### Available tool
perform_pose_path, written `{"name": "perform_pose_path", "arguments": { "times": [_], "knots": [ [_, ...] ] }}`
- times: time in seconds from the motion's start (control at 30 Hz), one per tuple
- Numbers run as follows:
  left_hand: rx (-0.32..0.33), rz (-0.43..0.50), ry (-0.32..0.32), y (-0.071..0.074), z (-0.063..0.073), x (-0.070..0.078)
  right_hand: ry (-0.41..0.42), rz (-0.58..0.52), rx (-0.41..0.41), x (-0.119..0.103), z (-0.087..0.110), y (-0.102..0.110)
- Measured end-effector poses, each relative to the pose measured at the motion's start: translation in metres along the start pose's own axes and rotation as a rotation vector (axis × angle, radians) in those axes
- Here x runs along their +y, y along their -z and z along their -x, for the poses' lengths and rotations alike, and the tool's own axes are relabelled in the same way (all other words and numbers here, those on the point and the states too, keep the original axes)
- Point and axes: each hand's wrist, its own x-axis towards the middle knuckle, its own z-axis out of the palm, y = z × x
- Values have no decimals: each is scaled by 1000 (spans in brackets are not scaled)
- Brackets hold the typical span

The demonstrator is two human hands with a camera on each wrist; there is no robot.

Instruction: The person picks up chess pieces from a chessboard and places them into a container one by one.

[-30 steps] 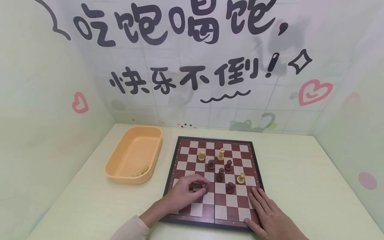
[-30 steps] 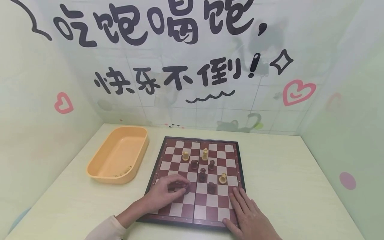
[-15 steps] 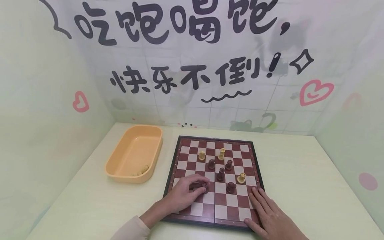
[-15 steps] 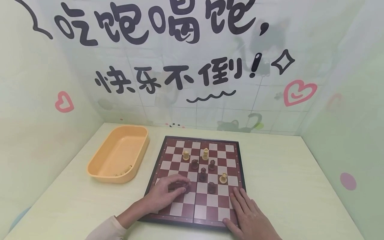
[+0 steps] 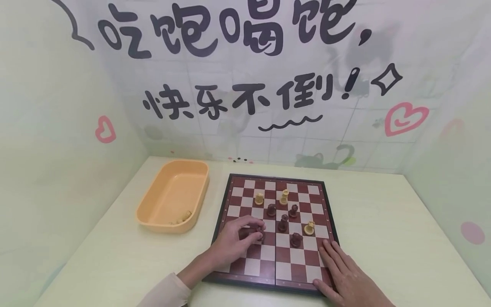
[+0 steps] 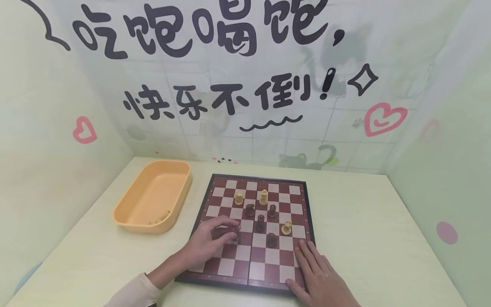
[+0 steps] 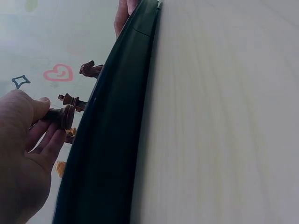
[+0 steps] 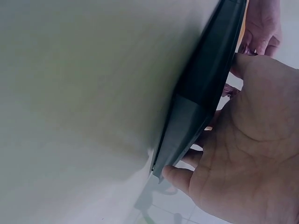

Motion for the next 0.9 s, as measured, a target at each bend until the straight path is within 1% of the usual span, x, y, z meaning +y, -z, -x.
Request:
{"name": "perform_pose_path", "arguments": {
  "times": [0.2,0.5,0.73,0.8,0.9],
  "knots": [
    [-8,9,3,0,-1,-3,12,3,26,1,0,-3],
    [-13,33,11,4,-3,-2,-1,-2,18,1,1,-5],
    [-6,31,-5,11,-4,-3,27,17,54,2,1,-6],
    [-6,21,-10,15,-4,-2,20,14,43,2,1,-6],
    [-8,3,-34,21,-5,-3,0,4,17,1,1,-4]
  ]
}}
